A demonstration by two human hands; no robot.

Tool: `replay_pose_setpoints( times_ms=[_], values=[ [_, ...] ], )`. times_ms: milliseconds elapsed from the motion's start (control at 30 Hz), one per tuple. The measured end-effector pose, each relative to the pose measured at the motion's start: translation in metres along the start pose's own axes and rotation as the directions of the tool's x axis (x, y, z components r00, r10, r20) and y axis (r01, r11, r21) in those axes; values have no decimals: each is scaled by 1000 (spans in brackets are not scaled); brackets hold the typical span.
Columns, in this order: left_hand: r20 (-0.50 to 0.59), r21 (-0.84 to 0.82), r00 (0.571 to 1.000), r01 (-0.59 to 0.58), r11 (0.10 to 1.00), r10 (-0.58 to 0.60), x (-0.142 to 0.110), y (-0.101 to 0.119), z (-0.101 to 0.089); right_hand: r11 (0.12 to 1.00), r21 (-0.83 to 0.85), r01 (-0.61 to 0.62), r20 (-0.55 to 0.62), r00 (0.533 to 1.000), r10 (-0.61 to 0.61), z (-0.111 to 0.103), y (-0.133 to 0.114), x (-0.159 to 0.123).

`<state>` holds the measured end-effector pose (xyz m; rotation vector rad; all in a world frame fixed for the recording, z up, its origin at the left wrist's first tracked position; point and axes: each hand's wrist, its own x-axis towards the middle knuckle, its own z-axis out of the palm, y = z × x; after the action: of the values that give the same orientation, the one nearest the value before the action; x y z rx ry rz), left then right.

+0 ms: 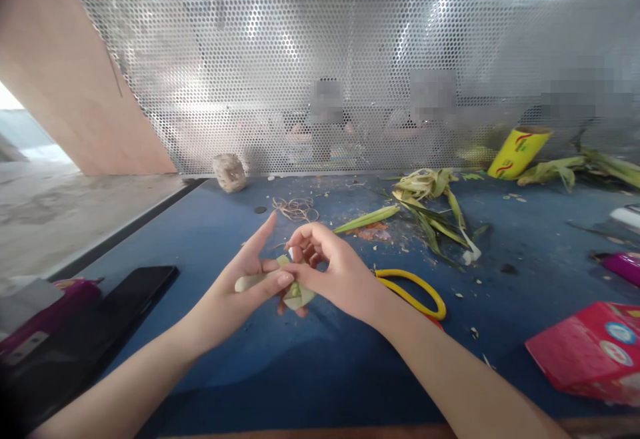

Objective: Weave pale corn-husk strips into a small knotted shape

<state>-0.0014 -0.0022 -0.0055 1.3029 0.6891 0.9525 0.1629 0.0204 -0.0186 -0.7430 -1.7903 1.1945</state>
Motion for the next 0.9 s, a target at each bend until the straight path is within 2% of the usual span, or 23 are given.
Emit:
replay_pose_setpoints(
  times_ms=[233,400,467,533,600,667,767,900],
  values=[
    [31,74,1000,-1,997,-2,-2,2,2,991,128,-32,35,999,28,-1,4,-1],
    [64,87,996,-67,994,61,-1,-4,1,976,178,-125,98,989,108,0,-2,0],
    [83,121,995,-70,990,60,-1,-6,0,977,128,-170,89,983,159,0,-5,1],
    [110,160,993,-61,985,44,-1,-8,0,982,2,-190,47,981,190,-2,-7,3],
    [134,175,990,-60,983,36,-1,-11,-1,981,-91,-173,13,984,175,-3,-7,4],
    [142,161,989,-65,985,42,-1,-12,0,987,-84,-134,0,991,135,-5,-6,3],
    [103,151,994,-45,987,30,-1,-13,1,995,75,-64,9,998,64,-7,-6,2],
    [40,195,999,-2,981,-6,0,-14,2,975,221,-3,80,997,-15,-9,-7,0]
  ],
)
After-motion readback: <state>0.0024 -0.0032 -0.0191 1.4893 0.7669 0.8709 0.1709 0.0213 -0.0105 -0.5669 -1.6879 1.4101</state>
